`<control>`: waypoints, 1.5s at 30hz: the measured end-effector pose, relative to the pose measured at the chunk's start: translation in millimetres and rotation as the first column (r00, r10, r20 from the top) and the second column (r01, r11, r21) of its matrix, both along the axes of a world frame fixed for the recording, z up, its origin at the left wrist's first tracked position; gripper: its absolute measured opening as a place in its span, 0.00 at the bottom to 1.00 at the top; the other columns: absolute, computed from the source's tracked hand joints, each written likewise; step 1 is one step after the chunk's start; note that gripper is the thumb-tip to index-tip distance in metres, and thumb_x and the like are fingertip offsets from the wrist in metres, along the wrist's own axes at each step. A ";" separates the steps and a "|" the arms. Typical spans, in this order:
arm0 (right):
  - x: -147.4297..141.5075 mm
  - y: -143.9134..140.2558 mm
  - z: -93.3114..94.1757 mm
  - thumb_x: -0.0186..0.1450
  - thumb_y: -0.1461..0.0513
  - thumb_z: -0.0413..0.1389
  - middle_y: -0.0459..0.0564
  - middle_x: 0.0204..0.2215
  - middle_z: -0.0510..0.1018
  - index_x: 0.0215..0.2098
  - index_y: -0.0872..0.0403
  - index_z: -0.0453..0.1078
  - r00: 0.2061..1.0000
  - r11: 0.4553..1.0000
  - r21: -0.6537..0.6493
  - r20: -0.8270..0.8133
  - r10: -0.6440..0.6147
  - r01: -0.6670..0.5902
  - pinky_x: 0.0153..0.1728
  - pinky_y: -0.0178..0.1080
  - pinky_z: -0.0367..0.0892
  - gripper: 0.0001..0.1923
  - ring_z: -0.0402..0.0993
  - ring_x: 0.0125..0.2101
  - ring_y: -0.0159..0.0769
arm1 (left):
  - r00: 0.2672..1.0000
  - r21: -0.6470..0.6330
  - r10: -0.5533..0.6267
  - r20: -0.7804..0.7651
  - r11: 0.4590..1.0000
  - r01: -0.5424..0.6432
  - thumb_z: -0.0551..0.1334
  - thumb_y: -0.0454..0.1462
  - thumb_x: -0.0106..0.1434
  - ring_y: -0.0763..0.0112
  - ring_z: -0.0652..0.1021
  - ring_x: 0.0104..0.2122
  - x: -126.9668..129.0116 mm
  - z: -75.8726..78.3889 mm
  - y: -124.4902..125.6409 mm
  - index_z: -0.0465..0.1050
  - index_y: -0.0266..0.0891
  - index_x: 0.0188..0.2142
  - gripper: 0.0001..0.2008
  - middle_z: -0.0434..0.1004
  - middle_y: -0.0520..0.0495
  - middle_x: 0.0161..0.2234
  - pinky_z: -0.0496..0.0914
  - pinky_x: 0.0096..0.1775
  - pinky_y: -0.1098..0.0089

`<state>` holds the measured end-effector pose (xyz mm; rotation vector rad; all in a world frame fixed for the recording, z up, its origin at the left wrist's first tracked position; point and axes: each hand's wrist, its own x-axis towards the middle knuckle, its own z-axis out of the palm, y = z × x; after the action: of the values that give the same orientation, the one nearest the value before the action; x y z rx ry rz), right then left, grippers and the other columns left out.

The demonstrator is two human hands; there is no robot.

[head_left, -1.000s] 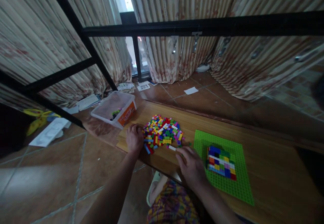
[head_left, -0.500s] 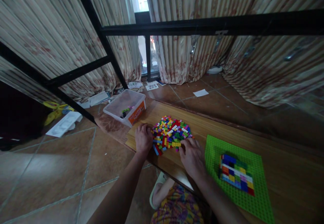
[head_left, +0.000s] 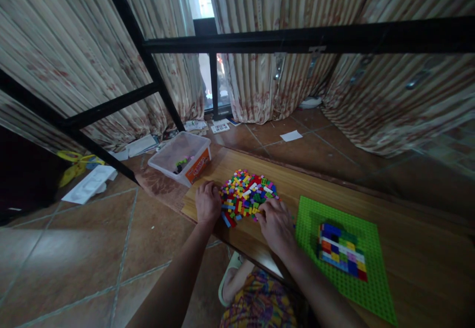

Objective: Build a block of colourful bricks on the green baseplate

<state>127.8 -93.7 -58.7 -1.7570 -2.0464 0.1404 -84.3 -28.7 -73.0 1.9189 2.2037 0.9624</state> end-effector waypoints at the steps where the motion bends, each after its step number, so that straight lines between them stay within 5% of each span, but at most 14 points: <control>1: 0.7 0.0 0.3 0.65 0.61 0.57 0.52 0.37 0.75 0.32 0.51 0.71 1.000 1.000 0.004 0.006 0.004 -0.004 0.42 0.45 0.60 0.04 0.66 0.41 0.45 | 1.000 0.001 -0.001 0.000 1.000 0.001 0.51 0.37 0.67 0.57 0.73 0.48 0.1 0.4 -0.2 0.75 0.36 0.44 0.16 0.76 0.39 0.46 0.67 0.53 0.57; 18: -1.6 -0.3 7.5 0.65 0.66 0.57 0.50 0.33 0.77 0.34 0.52 0.69 0.996 0.997 -0.023 0.047 0.077 -0.076 0.41 0.44 0.60 0.02 0.68 0.38 0.43 | 1.000 -0.007 0.004 -0.030 1.000 -0.004 0.51 0.38 0.67 0.57 0.73 0.49 -2.5 -2.1 2.1 0.76 0.36 0.44 0.16 0.76 0.39 0.46 0.66 0.54 0.58; 27: 0.3 -21.4 38.1 0.67 0.68 0.52 0.49 0.40 0.76 0.48 0.48 0.71 0.952 0.997 0.049 -0.299 0.071 -0.059 0.47 0.41 0.67 0.14 0.71 0.43 0.39 | 1.000 -0.028 -0.010 -0.019 1.000 0.010 0.50 0.40 0.66 0.53 0.73 0.49 -7.4 1.7 6.5 0.76 0.36 0.44 0.18 0.76 0.37 0.48 0.66 0.53 0.55; 32: 26.1 -60.3 57.6 0.69 0.65 0.49 0.49 0.42 0.77 0.49 0.47 0.72 0.807 0.999 0.005 -0.590 -0.031 0.042 0.45 0.37 0.69 0.15 0.74 0.43 0.35 | 0.998 -0.050 -0.019 -0.061 0.999 0.016 0.48 0.42 0.66 0.52 0.73 0.50 -9.7 2.0 11.0 0.76 0.35 0.45 0.21 0.76 0.36 0.49 0.66 0.54 0.53; 36: 66.8 -96.5 48.0 0.68 0.60 0.51 0.48 0.40 0.78 0.46 0.47 0.74 0.673 0.968 -0.139 -0.697 -0.245 0.209 0.42 0.37 0.70 0.12 0.75 0.40 0.35 | 0.994 -0.092 -0.036 -0.107 0.995 0.027 0.47 0.43 0.66 0.50 0.73 0.51 -10.1 5.3 12.0 0.75 0.32 0.46 0.24 0.75 0.34 0.50 0.66 0.55 0.53; 40: 116.4 -117.5 23.6 0.61 0.51 0.59 0.51 0.40 0.82 0.41 0.50 0.76 0.398 0.844 -0.306 -0.777 -0.489 0.440 0.44 0.43 0.71 0.15 0.78 0.41 0.41 | 0.990 -0.108 -0.051 -0.128 0.993 0.037 0.46 0.43 0.65 0.50 0.73 0.51 -11.1 5.8 13.8 0.75 0.33 0.46 0.24 0.76 0.34 0.50 0.66 0.55 0.52; 45: 154.1 -113.4 5.4 0.47 0.47 0.67 0.52 0.31 0.83 0.31 0.54 0.77 0.076 0.718 -0.397 -0.846 -0.528 0.572 0.37 0.44 0.73 0.22 0.79 0.33 0.44 | 0.983 -0.124 -0.061 -0.174 0.991 0.040 0.45 0.45 0.65 0.48 0.73 0.52 -12.2 5.4 15.9 0.75 0.30 0.47 0.26 0.75 0.33 0.51 0.66 0.56 0.53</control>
<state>281.8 -207.2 -53.3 -1.6380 -0.4179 0.6945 -96.5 -12.9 -67.6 2.0664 2.2343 0.6578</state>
